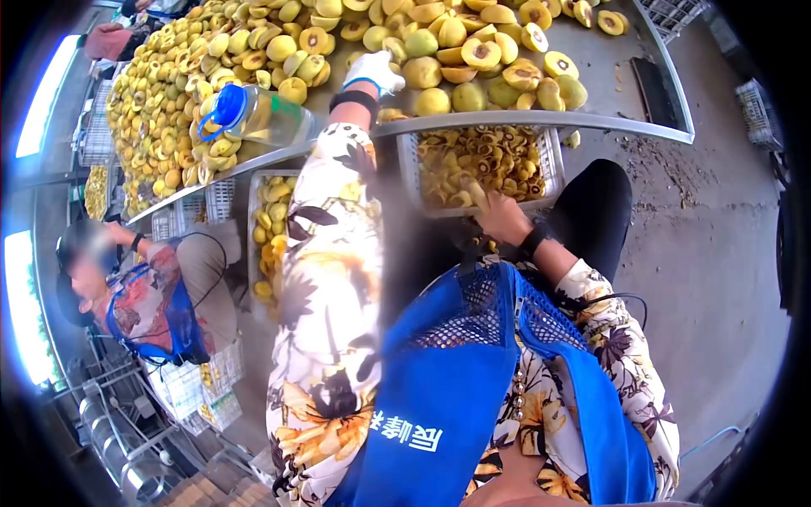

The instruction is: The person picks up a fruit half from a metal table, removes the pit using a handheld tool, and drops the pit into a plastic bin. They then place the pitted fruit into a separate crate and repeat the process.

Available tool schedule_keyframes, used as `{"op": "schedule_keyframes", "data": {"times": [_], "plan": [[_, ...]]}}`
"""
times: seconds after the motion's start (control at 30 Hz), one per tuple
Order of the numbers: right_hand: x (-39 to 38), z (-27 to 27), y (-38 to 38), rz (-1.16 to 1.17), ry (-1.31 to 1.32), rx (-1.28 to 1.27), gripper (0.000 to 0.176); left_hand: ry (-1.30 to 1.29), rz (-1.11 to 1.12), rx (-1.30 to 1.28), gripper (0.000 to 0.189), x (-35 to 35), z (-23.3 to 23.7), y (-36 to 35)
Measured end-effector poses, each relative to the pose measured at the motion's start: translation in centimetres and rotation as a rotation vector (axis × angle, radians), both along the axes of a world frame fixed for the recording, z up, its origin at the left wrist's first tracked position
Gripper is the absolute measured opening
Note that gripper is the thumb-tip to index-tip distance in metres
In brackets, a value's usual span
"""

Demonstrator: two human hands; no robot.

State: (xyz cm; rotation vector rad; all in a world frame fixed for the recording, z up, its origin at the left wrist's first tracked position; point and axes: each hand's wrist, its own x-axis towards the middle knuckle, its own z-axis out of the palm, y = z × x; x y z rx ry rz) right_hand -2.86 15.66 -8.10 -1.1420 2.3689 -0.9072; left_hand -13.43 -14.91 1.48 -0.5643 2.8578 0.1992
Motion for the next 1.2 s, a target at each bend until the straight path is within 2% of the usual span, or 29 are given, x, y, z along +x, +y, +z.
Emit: {"op": "schedule_keyframes", "data": {"times": [0.07, 0.13, 0.2, 0.27, 0.33, 0.37, 0.4, 0.47, 0.5, 0.53, 0.6, 0.63, 0.73, 0.77, 0.87, 0.9, 0.97, 1.07, 1.17, 1.2], "plan": [[-0.5, 4.0, 0.1, -0.106, -0.327, 0.066, 0.023, 0.052, 0.071, 0.043, 0.049, 0.6, 0.0, 0.0], [-0.1, 4.9, -0.6, -0.147, -0.182, 0.006, 0.024, 0.163, 0.128, 0.047, 0.045, 1.7, -0.4, -1.1], [0.1, 6.6, -1.4, -0.275, -0.253, -0.09, 0.029, 0.266, 0.141, 0.051, 0.042, 4.1, 0.5, -0.4], [-0.1, 8.3, -2.0, -0.352, -0.245, -0.258, 0.036, 0.47, 0.163, 0.248, 0.04, 7.2, 2.5, 2.0], [-0.6, 9.2, -2.9, -0.385, -0.149, -0.441, 0.038, 0.521, 0.305, 0.798, 0.039, 10.3, 3.9, 4.9], [-0.9, 9.3, -3.3, -0.401, -0.1, -0.529, 0.039, 0.519, 0.314, 0.933, 0.039, 11.9, 5.2, 7.0], [-1.2, 8.9, -3.7, -0.386, -0.243, -0.624, 0.039, 0.517, 0.324, 1.07, 0.038, 13.2, 5.9, 9.0], [-1.6, 8.0, -4.5, -0.349, -0.529, -0.808, 0.04, 0.67, 0.199, 1.349, 0.034, 15.1, 4.7, 11.6], [-1.2, 8.7, -4.5, -0.353, -0.629, -0.781, 0.039, 0.765, 0.222, 1.492, 0.037, 15.4, 3.1, 12.5], [-0.9, 9.5, -4.6, -0.361, -0.727, -0.752, 0.038, 0.842, 0.23, 1.436, 0.032, 15.6, 2.3, 13.3], [-0.7, 8.8, -4.7, -0.324, -0.627, -0.669, 0.035, 0.887, 0.464, 1.814, 0.03, 16.1, 0.7, 14.3], [-0.7, 8.3, -4.6, -0.309, -0.524, -0.593, 0.032, 0.824, 0.508, 1.733, 0.04, 16.1, -0.4, 14.3], [-0.5, 9.2, -3.9, -0.335, -0.112, -0.403, 0.033, 0.803, 0.767, 2.017, 0.038, 16.8, 0.4, 15.2], [-0.4, 9.9, -3.7, -0.352, -0.21, -0.28, 0.034, 0.829, 0.773, 1.995, 0.038, 16.9, -0.3, 14.9], [1.2, 11.2, -2.9, -0.222, -0.145, -0.152, 0.028, 0.971, 0.668, 1.863, 0.031, 16.9, -2.2, 14.5], [1.5, 11.7, -2.8, -0.181, -0.112, -0.074, 0.026, 1.008, 0.57, 1.723, 0.03, 16.9, -2.4, 14.6], [2.1, 11.6, -2.6, -0.183, -0.162, -0.124, 0.026, 1.063, 0.374, 1.436, 0.029, 16.8, -2.8, 14.9], [2.6, 10.7, -2.7, -0.195, -0.169, -0.102, 0.028, 1.06, 0.456, 1.655, 0.03, 16.4, -3.6, 14.8], [2.8, 10.1, -2.7, -0.197, -0.122, -0.091, 0.028, 1.025, 0.537, 2.004, 0.031, 16.7, -2.5, 15.3], [2.9, 10.1, -2.8, -0.197, -0.118, -0.099, 0.028, 1.026, 0.54, 2.017, 0.032, 16.6, -2.6, 15.2]]}}
